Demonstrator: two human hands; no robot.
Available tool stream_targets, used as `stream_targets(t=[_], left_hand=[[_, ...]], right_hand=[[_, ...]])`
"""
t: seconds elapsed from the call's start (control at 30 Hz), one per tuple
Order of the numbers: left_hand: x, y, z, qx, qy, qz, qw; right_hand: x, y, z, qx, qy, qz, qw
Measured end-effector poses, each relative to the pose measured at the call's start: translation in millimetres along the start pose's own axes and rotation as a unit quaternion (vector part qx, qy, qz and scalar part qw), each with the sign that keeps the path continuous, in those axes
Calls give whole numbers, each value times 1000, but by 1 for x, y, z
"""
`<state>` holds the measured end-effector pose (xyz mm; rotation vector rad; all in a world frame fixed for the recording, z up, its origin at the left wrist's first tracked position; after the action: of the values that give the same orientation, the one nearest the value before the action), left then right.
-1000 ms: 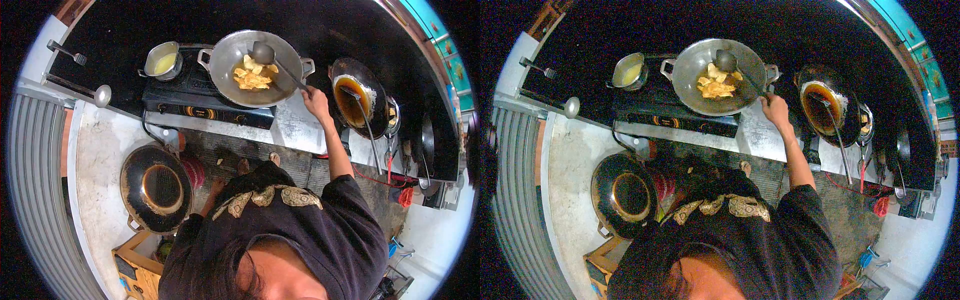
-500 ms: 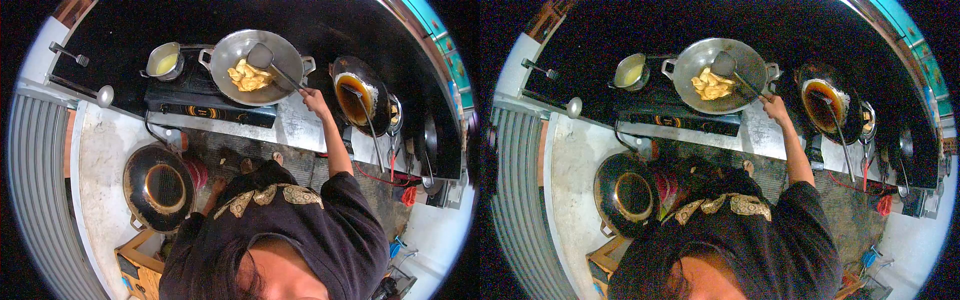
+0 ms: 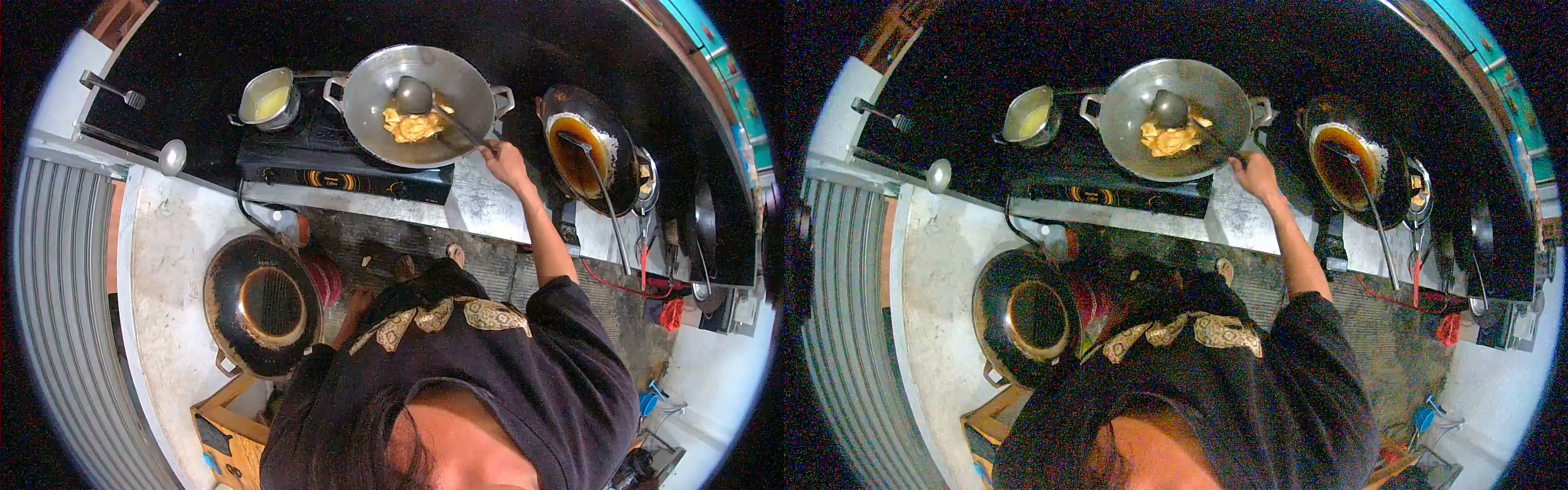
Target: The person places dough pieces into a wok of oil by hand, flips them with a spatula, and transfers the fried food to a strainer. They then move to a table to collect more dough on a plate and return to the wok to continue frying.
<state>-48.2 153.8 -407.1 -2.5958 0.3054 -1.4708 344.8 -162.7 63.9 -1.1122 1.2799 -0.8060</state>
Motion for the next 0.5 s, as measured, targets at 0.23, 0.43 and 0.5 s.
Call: stream_targets(t=[0.23, 0.43, 0.5], left_hand=[[13, 16, -7, -34, 212, 158, 964], [-16, 11, 5, -54, -12, -66, 996], [-12, 12, 11, -55, 29, -22, 998]], right_hand=[[4, -80, -36, 36, -65, -76, 994], [-4, -94, -73, 43, -145, -151, 977], [6, -76, -71, 48, -150, -164, 974]])
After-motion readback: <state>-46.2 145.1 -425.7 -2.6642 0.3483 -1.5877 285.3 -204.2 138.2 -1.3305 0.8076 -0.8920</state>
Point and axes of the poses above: each hand's wrist, its own z-axis towards the middle knuckle, its own y-axis out of the palm, x = y × z, the point moved 10 cm from there along z, towards the middle knuckle, and after that the axes turned 14 degrees about -z, right-handed, at the moved point
